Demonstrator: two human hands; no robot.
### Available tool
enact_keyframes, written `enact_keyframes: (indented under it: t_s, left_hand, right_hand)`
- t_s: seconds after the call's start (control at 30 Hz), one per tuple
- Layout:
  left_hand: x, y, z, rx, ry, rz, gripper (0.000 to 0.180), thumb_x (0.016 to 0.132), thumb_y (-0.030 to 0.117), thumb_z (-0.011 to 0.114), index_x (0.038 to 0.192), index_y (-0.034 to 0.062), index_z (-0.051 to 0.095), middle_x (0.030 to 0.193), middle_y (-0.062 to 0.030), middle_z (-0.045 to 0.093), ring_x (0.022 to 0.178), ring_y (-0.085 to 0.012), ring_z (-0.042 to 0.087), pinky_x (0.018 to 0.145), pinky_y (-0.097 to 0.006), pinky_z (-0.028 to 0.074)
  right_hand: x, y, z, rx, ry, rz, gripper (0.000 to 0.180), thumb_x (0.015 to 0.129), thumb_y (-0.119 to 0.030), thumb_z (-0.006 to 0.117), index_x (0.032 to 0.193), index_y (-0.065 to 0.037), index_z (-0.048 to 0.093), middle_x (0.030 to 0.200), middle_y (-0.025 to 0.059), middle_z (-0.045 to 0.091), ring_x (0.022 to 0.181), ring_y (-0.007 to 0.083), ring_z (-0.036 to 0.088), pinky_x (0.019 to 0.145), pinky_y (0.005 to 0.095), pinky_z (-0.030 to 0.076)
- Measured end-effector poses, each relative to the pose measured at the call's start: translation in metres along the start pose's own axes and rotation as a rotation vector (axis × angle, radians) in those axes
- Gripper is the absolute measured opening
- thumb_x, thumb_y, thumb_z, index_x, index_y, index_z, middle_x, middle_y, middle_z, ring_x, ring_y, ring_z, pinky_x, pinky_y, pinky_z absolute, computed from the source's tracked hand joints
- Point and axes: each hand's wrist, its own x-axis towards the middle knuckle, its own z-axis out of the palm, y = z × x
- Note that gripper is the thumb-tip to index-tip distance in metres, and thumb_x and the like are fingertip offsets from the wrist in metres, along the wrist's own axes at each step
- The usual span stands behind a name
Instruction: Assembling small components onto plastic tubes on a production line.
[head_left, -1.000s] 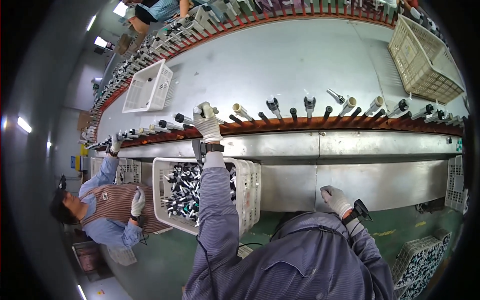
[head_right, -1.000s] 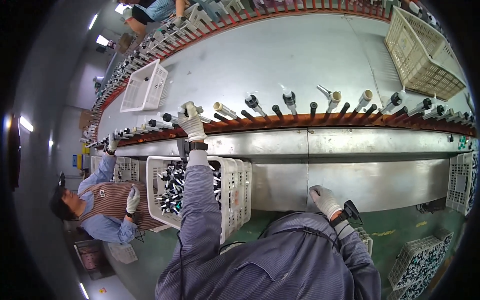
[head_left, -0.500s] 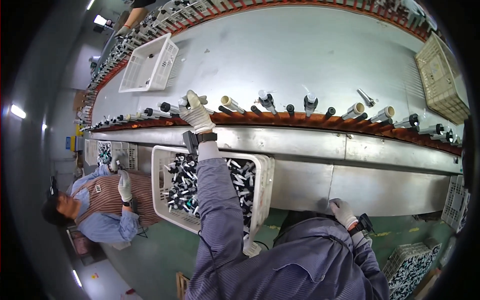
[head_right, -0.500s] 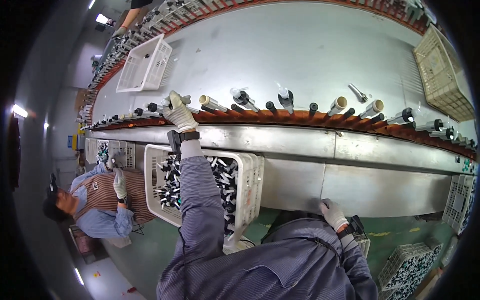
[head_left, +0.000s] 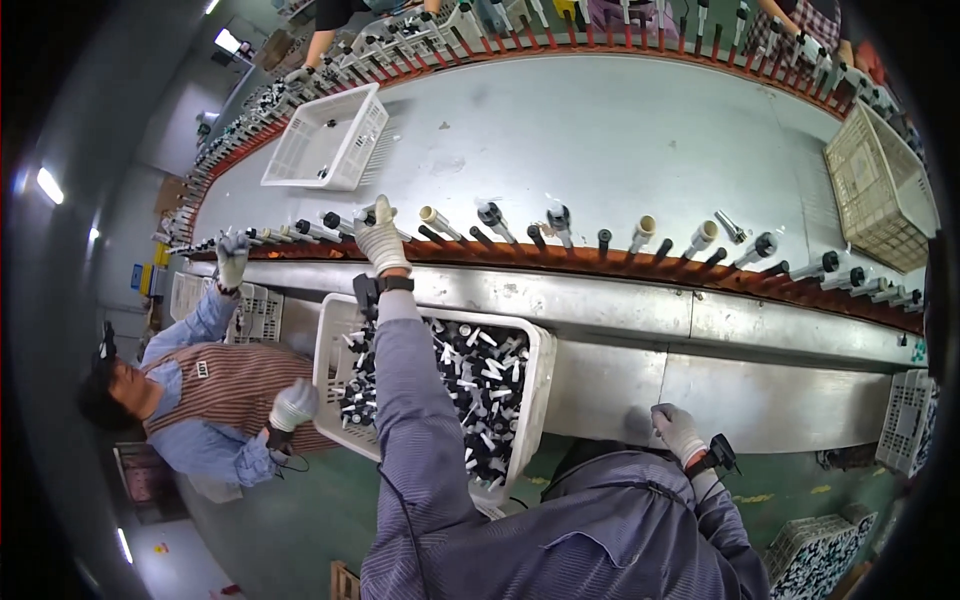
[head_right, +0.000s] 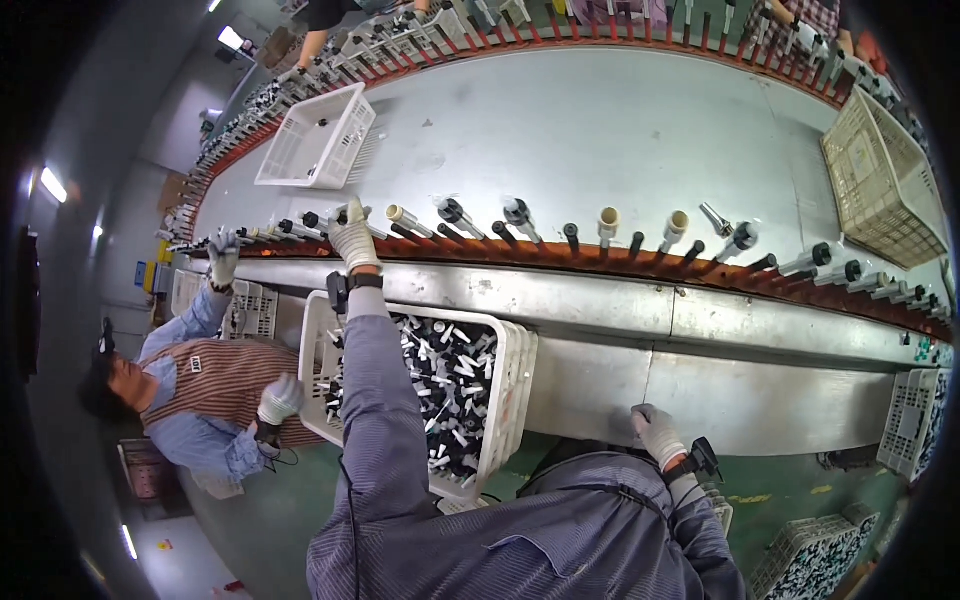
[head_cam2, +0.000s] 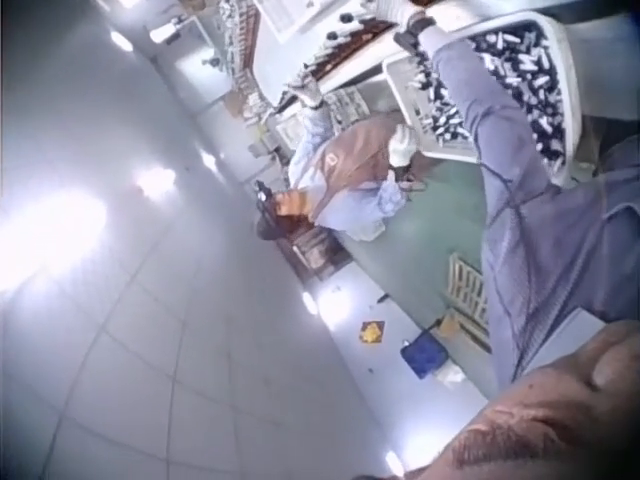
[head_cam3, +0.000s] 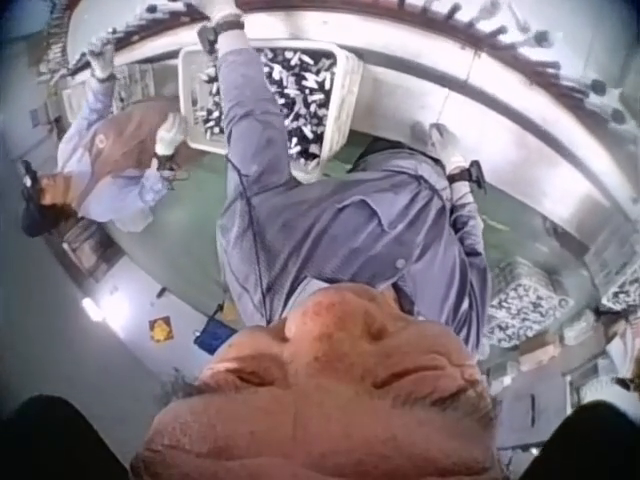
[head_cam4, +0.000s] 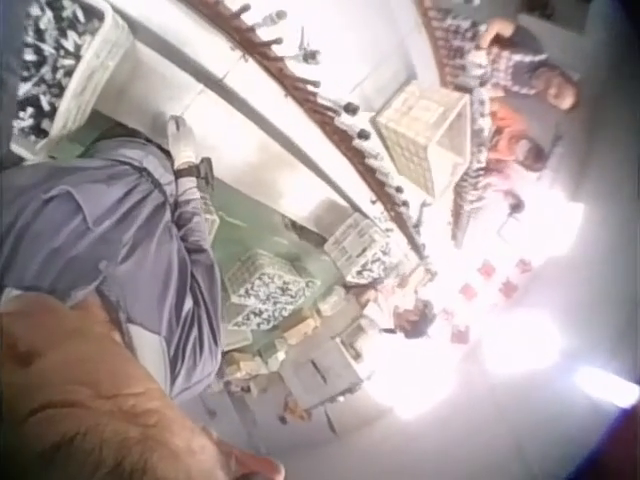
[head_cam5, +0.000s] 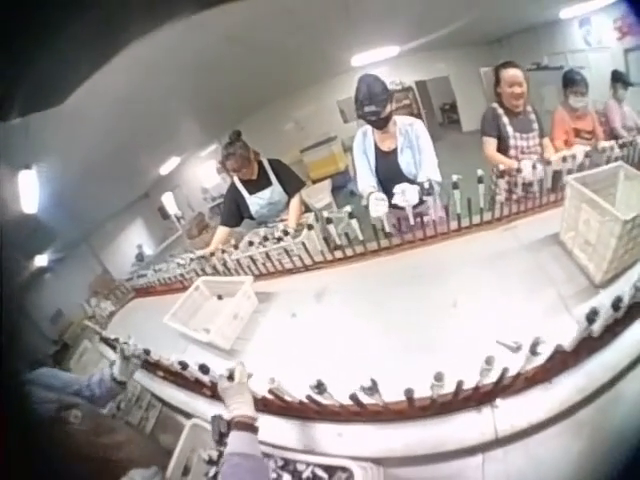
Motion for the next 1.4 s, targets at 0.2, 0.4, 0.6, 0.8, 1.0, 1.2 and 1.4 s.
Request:
enact_keyframes:
  t_s: [0.2,0.4,0.6,0.8,1.0,1.2,1.4]
  left_hand:
    - [-0.088,-0.002,-0.079,0.156,-0.083,0.088,0.046,0.089,0.013,0.065,0.128,-0.0052,0.048,0.117,-0.0183,0.059,0.107,-0.026,0.057,0.097,-0.035,0.043]
    - [-0.258,-0.016,-0.145,0.464,-0.446,-0.045,0.042,0.091,0.023,0.061,0.123,-0.004,0.055,0.113,-0.0162,0.065,0.105,-0.0248,0.06,0.095,-0.034,0.045]
    - [-0.364,-0.003,-0.135,0.854,-0.646,0.051,0.059,0.082,0.035,0.066,0.129,0.0013,0.054,0.129,-0.0219,0.055,0.119,-0.0364,0.052,0.102,-0.043,0.041]
    - [-0.402,0.027,-0.114,0.945,-0.658,0.082,0.07,0.072,0.041,0.076,0.125,0.0007,0.055,0.101,-0.0162,0.068,0.096,-0.0349,0.063,0.088,-0.045,0.047]
    - [-0.403,0.038,-0.083,1.023,-0.648,0.095,0.059,0.075,0.028,0.072,0.129,0.0091,0.055,0.107,-0.0209,0.064,0.105,-0.0372,0.059,0.09,-0.046,0.048]
    - [-0.384,0.023,-0.064,0.867,-0.731,0.077,0.05,0.075,0.02,0.07,0.121,0.0037,0.06,0.113,-0.0228,0.061,0.104,-0.0374,0.059,0.09,-0.043,0.048]
    - [-0.384,0.004,-0.067,0.608,-0.738,-0.005,0.041,0.083,0.017,0.061,0.121,0.0022,0.06,0.113,-0.0194,0.065,0.107,-0.031,0.062,0.094,-0.037,0.047]
  right_hand:
    - [-0.012,0.039,0.002,-0.108,-0.008,-0.121,0.035,0.09,-0.032,0.054,0.103,-0.001,0.067,0.083,0.0169,0.069,0.076,0.0284,0.067,0.072,0.036,0.052]
    - [-0.03,0.055,-0.015,-0.168,-0.036,-0.28,0.037,0.091,-0.035,0.054,0.103,-0.002,0.067,0.086,0.0173,0.07,0.078,0.0295,0.068,0.074,0.0365,0.052]
    - [-0.039,0.084,-0.033,-0.177,-0.129,-0.23,0.037,0.09,-0.035,0.053,0.106,-0.005,0.067,0.098,0.022,0.067,0.097,0.039,0.063,0.085,0.0433,0.049]
    - [-0.048,0.14,-0.052,-0.259,-0.14,-0.239,0.037,0.089,-0.035,0.053,0.106,-0.005,0.067,0.1,0.0227,0.067,0.099,0.0393,0.062,0.087,0.0428,0.049]
    - [-0.049,0.163,-0.074,-0.234,-0.131,-0.236,0.037,0.09,-0.036,0.052,0.107,-0.007,0.067,0.102,0.0223,0.067,0.1,0.0393,0.062,0.088,0.0423,0.049]
    - [-0.048,0.164,-0.093,-0.252,-0.107,-0.208,0.037,0.09,-0.036,0.052,0.106,-0.007,0.067,0.103,0.0219,0.067,0.101,0.0392,0.062,0.088,0.0429,0.049]
    - [-0.039,0.174,-0.114,-0.232,-0.096,-0.169,0.038,0.088,-0.035,0.052,0.108,-0.007,0.067,0.107,0.0222,0.066,0.104,0.0387,0.061,0.09,0.0431,0.048]
